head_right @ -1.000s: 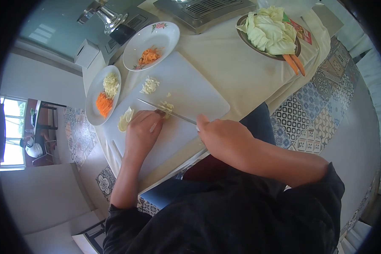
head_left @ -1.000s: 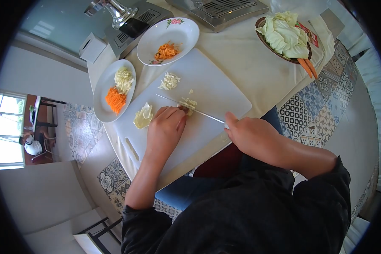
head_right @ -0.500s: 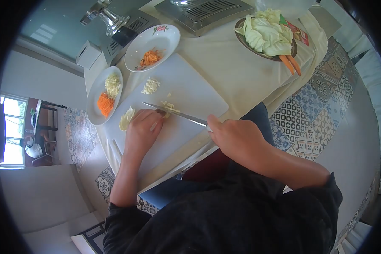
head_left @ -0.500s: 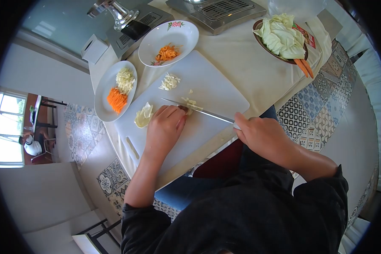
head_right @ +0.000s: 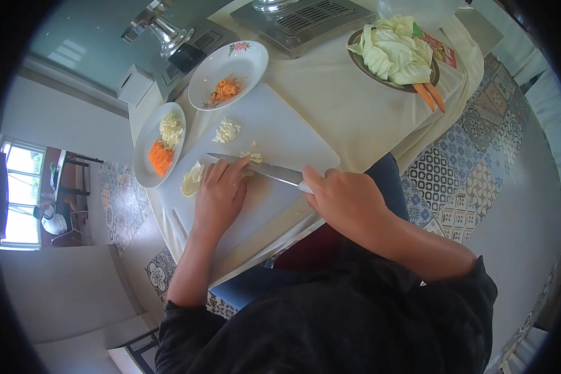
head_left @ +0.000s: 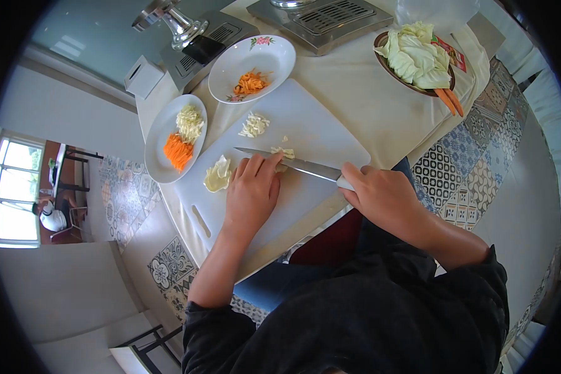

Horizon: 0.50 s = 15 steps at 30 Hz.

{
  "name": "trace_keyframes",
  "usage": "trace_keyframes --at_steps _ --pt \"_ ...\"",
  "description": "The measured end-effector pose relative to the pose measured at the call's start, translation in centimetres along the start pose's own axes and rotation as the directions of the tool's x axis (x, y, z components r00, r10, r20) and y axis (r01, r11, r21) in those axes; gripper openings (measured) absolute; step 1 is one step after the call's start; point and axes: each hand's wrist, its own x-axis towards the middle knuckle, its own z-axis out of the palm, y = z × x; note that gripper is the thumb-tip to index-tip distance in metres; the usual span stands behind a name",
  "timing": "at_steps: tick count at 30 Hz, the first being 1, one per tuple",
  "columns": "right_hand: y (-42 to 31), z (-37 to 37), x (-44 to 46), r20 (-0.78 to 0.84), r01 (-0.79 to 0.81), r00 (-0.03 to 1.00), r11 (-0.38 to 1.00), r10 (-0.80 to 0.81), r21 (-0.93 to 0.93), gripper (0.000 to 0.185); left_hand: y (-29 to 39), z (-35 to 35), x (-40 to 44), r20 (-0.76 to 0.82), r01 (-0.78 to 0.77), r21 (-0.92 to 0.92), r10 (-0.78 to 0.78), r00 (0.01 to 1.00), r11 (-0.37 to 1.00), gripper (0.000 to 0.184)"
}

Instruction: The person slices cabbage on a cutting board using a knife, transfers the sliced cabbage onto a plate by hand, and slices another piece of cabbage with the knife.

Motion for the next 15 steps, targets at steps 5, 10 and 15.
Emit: trace_keyframes --at_steps 5,10,15 --pt "0.1 0.0 0.0 -0.005 -0.010 1.000 1.000 0.010 0.014 0.023 0.8 -0.3 0.4 0.031 0.069 -0.010 -0.069 0.997 0.998 0.065" --pt "0.4 -0.5 0.4 0.169 -0.118 0.981 0.980 0.091 0.159 0.027 -0.2 -0.1 0.1 -0.046 0.070 -0.105 -0.075 0.996 0.992 0.060" --pt "0.8 -0.2 0.6 0.092 -0.067 0.994 0.989 0.055 0.134 0.026 -0.2 0.0 0.2 -0.048 0.051 -0.091 -0.055 0.997 0.995 0.047"
